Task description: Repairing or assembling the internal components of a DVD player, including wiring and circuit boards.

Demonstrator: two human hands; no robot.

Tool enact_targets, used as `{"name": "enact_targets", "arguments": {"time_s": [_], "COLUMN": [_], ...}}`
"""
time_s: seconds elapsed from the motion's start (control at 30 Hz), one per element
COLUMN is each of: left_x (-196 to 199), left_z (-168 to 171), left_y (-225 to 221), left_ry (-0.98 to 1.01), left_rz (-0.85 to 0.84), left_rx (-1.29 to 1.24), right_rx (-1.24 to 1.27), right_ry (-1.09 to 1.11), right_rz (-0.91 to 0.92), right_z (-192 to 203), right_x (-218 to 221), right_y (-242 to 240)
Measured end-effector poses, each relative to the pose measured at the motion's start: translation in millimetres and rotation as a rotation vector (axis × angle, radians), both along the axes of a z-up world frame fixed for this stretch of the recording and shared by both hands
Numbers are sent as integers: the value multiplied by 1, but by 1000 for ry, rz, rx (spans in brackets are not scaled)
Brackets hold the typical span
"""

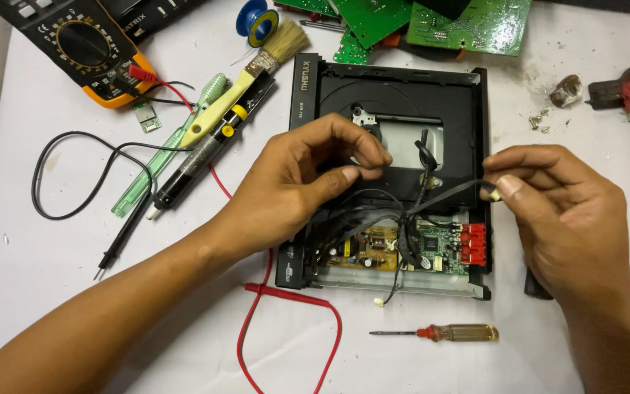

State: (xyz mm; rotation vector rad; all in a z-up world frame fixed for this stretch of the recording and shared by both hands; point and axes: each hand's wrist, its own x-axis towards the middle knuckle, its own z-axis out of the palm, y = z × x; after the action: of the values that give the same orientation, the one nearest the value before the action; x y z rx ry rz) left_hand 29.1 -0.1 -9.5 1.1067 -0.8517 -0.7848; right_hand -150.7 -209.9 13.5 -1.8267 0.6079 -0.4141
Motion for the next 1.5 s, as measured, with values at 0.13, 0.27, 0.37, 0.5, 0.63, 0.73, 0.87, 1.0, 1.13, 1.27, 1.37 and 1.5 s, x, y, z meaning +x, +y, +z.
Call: {"name": "enact_targets", "arguments": {"time_s": [0.13,0.27,0.37,0.5,0.63,0.73,0.87,1.0,1.13,1.27,1.37,1.5], "left_x": [1,0,-4,-17,-20,-16,-15,-15,-17,-16,-16,-15], "left_z": [-2,10,16,5,-1,7,11,9,7,8,11,12], "left_y": [0,4,6,2,-3,-3,-3,-3,-3,-3,-3,-2], "left_ry": [20,-112,-395,-868,-861,-727,-679,-676,-676,-670,-659,-650], "left_rz": [-28,-73,-133,-102,33,46,93,104,114,109,98,86], "left_rx": [-21,-5,1,-19,3,50,98,78,75,76,82,91], "right_rx": [119,191,177,155,-211,-564,-972,-994,-936,-854,-863,-919], "right_ry": [-24,-85,-62,-27,98,39,-141,-37,-1,61,63,68], "right_rz": [-64,-49,-40,-16,73,209,330,638,740,730,722,725], "right_z": [-6,-12,-8,-7,2,-2,-2,6,3,0,-7,-13], "right_x": [-1,-2,0,1,3,0,-5,-9,-6,-9,-9,-10], "right_y": [-4,-9,-6,-5,7,12,6,2,7,4,3,-2]}}
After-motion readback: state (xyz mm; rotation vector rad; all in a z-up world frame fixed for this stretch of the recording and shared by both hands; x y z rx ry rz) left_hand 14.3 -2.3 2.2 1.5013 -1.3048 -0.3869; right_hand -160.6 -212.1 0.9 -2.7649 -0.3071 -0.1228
